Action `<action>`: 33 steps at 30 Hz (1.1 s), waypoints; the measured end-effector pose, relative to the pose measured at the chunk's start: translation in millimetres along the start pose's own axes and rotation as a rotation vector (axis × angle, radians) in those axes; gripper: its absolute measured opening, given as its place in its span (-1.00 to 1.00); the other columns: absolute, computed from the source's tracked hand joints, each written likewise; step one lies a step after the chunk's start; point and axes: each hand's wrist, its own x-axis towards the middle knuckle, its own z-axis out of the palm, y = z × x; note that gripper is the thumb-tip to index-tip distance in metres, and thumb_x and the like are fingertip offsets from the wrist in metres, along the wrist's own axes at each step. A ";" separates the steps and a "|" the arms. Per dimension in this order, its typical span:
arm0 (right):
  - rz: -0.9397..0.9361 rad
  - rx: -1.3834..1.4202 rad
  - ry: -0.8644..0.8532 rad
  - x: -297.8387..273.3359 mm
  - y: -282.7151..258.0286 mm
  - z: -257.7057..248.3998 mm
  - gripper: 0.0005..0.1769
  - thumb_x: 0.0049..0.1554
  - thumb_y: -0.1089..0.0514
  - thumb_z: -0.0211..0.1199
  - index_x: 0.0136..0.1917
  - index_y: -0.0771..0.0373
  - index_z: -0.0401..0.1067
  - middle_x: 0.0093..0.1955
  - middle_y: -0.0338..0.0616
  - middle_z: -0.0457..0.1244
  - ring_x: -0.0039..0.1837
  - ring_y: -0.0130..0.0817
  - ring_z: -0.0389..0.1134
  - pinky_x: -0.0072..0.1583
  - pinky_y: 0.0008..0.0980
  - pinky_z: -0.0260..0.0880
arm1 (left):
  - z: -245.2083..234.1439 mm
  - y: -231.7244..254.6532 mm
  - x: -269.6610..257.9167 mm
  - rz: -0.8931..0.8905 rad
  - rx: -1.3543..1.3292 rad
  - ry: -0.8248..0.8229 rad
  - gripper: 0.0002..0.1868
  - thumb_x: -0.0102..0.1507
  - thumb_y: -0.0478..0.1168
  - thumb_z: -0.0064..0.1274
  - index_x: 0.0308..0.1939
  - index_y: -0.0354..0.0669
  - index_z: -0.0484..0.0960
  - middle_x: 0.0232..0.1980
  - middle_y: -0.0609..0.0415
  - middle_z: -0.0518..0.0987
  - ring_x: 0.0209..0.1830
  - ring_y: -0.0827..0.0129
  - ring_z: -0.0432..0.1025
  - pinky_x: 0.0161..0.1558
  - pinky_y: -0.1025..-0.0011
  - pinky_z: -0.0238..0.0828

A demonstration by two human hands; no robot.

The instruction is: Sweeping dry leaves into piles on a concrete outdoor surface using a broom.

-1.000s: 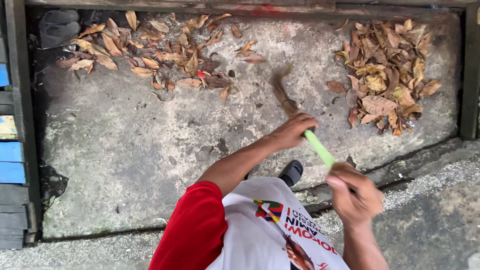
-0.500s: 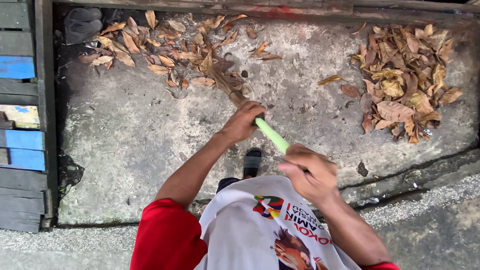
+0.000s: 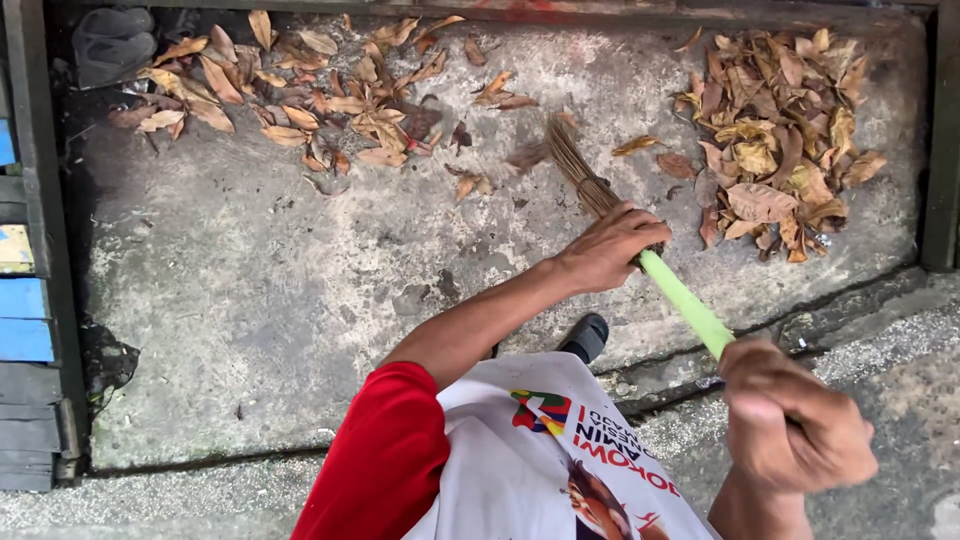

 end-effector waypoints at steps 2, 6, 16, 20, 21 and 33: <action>0.015 -0.008 0.016 3.2 -18.1 8.8 -0.86 0.15 0.25 0.18 -0.21 0.22 0.25 -0.48 -0.25 0.23 -0.46 -0.60 0.22 -0.21 -0.35 0.49 | -22.1 4.1 -13.0 0.015 0.041 -0.023 -0.59 0.10 -0.46 0.20 -0.02 0.01 0.57 0.03 0.22 0.56 0.09 0.35 0.36 0.32 0.21 0.27; 0.050 -0.023 -0.036 4.4 -17.4 27.4 -0.80 0.10 0.11 0.28 -0.21 0.28 0.39 -0.40 -0.22 0.34 -0.35 -0.51 0.38 -0.16 -0.37 0.62 | -72.4 -2.1 -54.8 -0.050 0.105 -0.151 -0.61 0.09 -0.42 0.25 -0.03 -0.05 0.58 0.11 0.14 0.50 0.19 0.27 0.31 0.41 0.12 0.18; 0.226 -0.074 -0.160 -23.0 46.8 30.1 -0.83 0.05 0.37 0.39 -0.13 0.35 0.41 -0.21 -0.05 0.38 -0.38 -0.49 0.21 -0.31 -0.54 0.18 | 30.7 -58.0 -84.5 -0.203 -0.081 -0.096 -0.58 0.01 -0.50 0.26 -0.14 -0.08 0.49 0.02 0.10 0.52 0.17 0.19 0.33 0.23 0.14 0.28; 0.254 -0.269 -0.004 -28.1 28.8 -29.5 -0.87 0.10 0.45 0.32 -0.08 0.36 0.43 -0.21 -0.01 0.38 -0.23 -0.35 0.36 -0.09 -0.41 0.37 | 93.1 -30.1 -6.4 -0.035 -0.151 -0.129 -0.70 0.14 -0.51 0.11 -0.15 -0.05 0.54 -0.10 0.16 0.51 0.01 0.33 0.34 0.15 0.26 0.31; 0.245 -0.371 0.087 -26.4 19.7 -44.9 -0.88 0.10 0.54 0.28 -0.09 0.47 0.41 -0.22 0.08 0.35 -0.12 -0.19 0.43 0.09 -0.26 0.51 | 104.2 -17.9 14.9 0.014 -0.129 -0.131 -0.71 0.14 -0.48 0.13 -0.14 -0.03 0.58 -0.15 0.21 0.52 -0.02 0.36 0.32 0.14 0.32 0.26; 0.038 0.115 -0.039 32.3 34.3 -38.5 -0.88 0.11 0.23 0.30 -0.14 0.26 0.38 -0.40 -0.30 0.28 -0.36 -0.55 0.22 -0.16 -0.41 0.40 | -31.0 -3.4 55.4 0.094 0.067 0.035 -0.67 0.17 -0.56 0.14 -0.12 -0.05 0.60 -0.06 0.24 0.52 0.09 0.36 0.32 0.27 0.39 0.39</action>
